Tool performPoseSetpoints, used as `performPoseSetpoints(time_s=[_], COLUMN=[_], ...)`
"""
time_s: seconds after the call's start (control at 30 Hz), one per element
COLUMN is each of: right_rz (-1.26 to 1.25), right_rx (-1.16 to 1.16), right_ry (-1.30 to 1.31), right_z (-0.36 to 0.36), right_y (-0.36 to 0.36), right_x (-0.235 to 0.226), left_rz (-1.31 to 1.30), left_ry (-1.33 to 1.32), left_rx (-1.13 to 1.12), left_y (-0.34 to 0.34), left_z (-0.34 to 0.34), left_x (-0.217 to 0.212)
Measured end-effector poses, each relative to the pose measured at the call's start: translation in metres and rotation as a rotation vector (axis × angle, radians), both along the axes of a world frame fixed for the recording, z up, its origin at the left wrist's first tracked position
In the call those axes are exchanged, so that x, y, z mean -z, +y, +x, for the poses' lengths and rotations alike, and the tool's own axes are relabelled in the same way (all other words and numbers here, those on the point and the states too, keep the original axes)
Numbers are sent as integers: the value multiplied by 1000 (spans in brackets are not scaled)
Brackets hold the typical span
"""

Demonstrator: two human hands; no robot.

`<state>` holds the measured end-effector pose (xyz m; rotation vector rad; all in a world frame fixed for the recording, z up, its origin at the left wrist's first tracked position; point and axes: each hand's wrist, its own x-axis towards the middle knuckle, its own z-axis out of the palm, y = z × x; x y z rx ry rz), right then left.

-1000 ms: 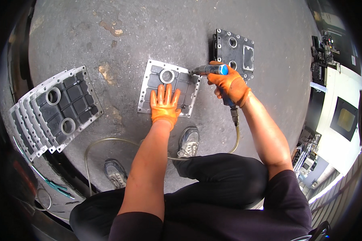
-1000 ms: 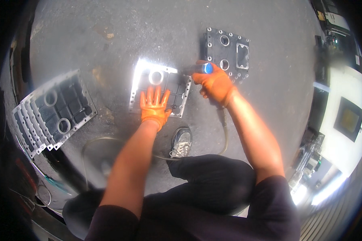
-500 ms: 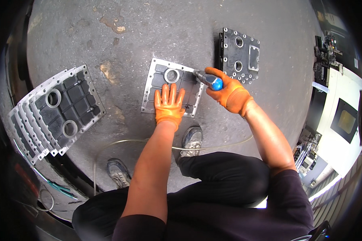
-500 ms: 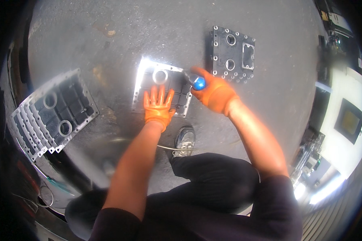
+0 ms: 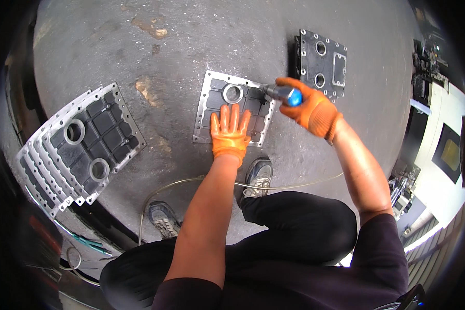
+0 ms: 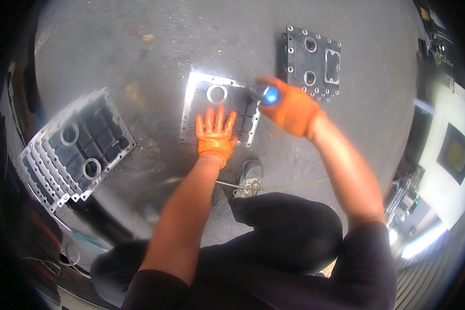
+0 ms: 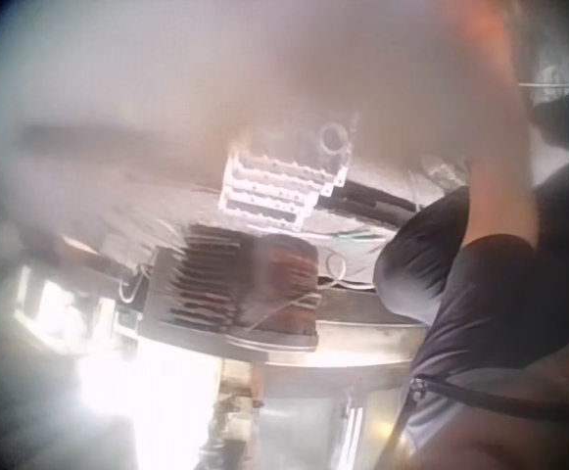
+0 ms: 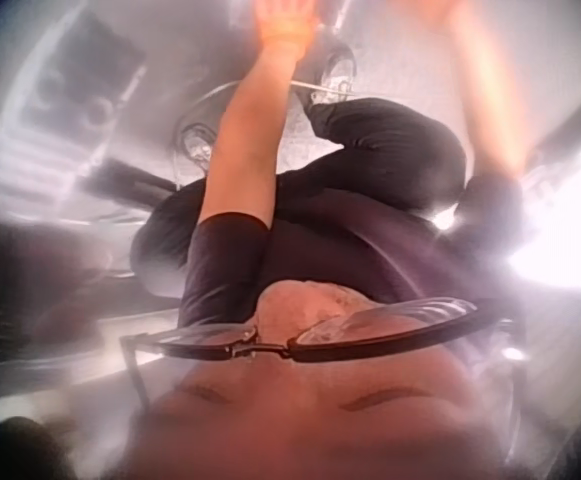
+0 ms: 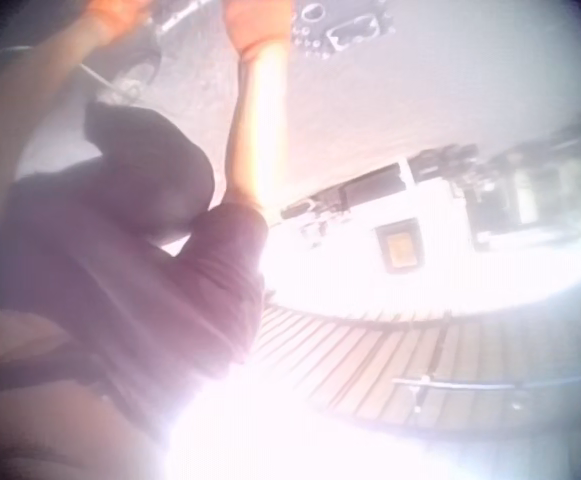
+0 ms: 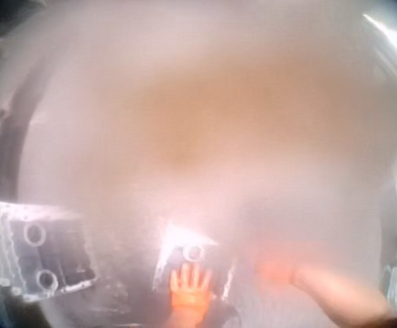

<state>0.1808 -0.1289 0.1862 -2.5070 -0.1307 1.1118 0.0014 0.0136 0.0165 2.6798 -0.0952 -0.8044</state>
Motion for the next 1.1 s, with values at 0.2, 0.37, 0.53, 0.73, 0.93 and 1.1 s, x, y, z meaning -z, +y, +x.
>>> performPoseSetpoints(time_s=[0.2,0.37,0.53,0.73,0.93,1.1], right_rz=[158,160,394,245,151,82], right_rx=[480,468,690,783,611,585], right_ry=[217,164,112,141,61,101], right_z=[17,1,-46,-111,-129,-131], right_y=[3,-10,-60,-119,-123,-125], right_x=[-9,6,-8,17,24,17], left_rz=[-10,41,-210,219,358,342], left_ry=[72,121,-401,-154,153,222], left_rx=[7,30,-14,59,142,116], left_y=[4,1,37,65,55,44], left_z=[12,12,30,147,185,169], left_x=[-8,-18,-18,-33,-41,-76])
